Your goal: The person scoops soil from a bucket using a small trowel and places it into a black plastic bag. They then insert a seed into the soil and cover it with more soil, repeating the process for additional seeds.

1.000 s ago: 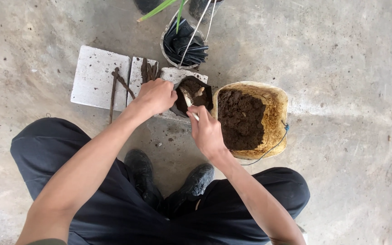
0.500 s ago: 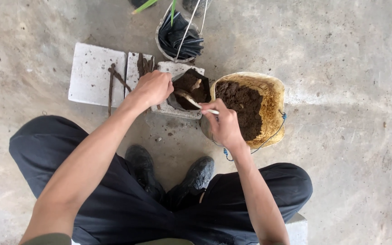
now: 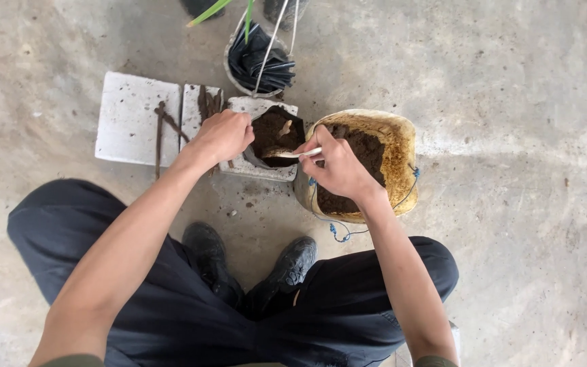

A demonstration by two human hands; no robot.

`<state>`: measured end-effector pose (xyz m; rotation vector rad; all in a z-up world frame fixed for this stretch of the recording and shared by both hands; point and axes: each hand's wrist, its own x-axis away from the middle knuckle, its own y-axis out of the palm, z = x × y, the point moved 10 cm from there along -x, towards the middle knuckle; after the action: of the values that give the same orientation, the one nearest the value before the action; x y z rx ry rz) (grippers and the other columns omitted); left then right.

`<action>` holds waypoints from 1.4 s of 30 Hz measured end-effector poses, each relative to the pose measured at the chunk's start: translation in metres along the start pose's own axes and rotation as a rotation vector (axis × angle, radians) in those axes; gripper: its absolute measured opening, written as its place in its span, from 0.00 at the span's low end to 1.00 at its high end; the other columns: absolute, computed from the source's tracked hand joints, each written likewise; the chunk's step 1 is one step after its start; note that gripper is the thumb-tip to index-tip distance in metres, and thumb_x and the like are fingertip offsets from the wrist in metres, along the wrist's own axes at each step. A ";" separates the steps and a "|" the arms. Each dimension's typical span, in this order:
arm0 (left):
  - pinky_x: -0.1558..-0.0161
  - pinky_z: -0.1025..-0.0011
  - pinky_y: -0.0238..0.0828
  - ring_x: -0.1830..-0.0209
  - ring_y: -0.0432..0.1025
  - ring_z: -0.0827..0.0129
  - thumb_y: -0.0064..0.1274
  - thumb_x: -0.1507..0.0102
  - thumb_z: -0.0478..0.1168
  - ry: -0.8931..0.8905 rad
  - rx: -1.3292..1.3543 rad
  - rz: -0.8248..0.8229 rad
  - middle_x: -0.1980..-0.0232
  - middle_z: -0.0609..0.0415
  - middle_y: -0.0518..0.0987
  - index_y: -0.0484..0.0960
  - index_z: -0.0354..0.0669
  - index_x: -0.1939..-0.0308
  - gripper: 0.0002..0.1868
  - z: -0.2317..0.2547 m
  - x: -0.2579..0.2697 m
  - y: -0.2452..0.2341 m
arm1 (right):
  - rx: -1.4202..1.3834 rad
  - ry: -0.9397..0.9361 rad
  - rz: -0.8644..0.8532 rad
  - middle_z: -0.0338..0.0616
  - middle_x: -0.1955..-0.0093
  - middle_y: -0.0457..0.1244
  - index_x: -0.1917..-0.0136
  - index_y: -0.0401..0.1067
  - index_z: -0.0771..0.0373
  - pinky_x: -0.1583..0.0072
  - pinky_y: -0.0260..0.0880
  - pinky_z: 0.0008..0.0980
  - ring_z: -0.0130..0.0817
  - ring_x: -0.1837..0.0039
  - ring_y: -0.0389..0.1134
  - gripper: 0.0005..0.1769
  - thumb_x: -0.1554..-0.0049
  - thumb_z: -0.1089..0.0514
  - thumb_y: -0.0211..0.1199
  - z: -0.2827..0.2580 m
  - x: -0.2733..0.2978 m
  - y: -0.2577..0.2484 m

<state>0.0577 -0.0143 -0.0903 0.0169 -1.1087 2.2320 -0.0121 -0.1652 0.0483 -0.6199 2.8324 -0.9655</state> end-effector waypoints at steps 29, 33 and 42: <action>0.78 0.65 0.62 0.85 0.66 0.59 0.41 0.34 0.35 -0.060 0.020 -0.046 0.83 0.51 0.71 0.67 0.47 0.78 0.16 -0.021 -0.008 0.028 | 0.287 -0.007 -0.003 0.55 0.60 0.71 0.57 0.59 0.60 0.58 0.78 0.47 0.52 0.57 0.76 0.13 0.51 0.72 0.58 -0.001 -0.026 -0.015; 0.77 0.66 0.65 0.83 0.69 0.59 0.39 0.33 0.35 -0.060 0.016 -0.045 0.80 0.49 0.74 0.69 0.46 0.77 0.16 -0.013 -0.007 0.013 | 0.283 0.053 0.013 0.61 0.57 0.70 0.55 0.63 0.62 0.51 0.78 0.53 0.54 0.54 0.75 0.10 0.50 0.73 0.55 -0.006 -0.034 -0.020; 0.70 0.59 0.75 0.75 0.78 0.54 0.47 0.38 0.25 -0.029 -0.159 -0.029 0.71 0.47 0.81 0.82 0.37 0.66 0.09 -0.012 -0.001 -0.010 | 0.294 0.097 0.083 0.61 0.51 0.72 0.47 0.71 0.71 0.47 0.77 0.53 0.56 0.53 0.76 0.10 0.41 0.75 0.53 0.018 -0.026 -0.044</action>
<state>0.0674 -0.0019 -0.0910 -0.0012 -1.2902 2.1187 0.0310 -0.1963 0.0593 -0.4293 2.6903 -1.3947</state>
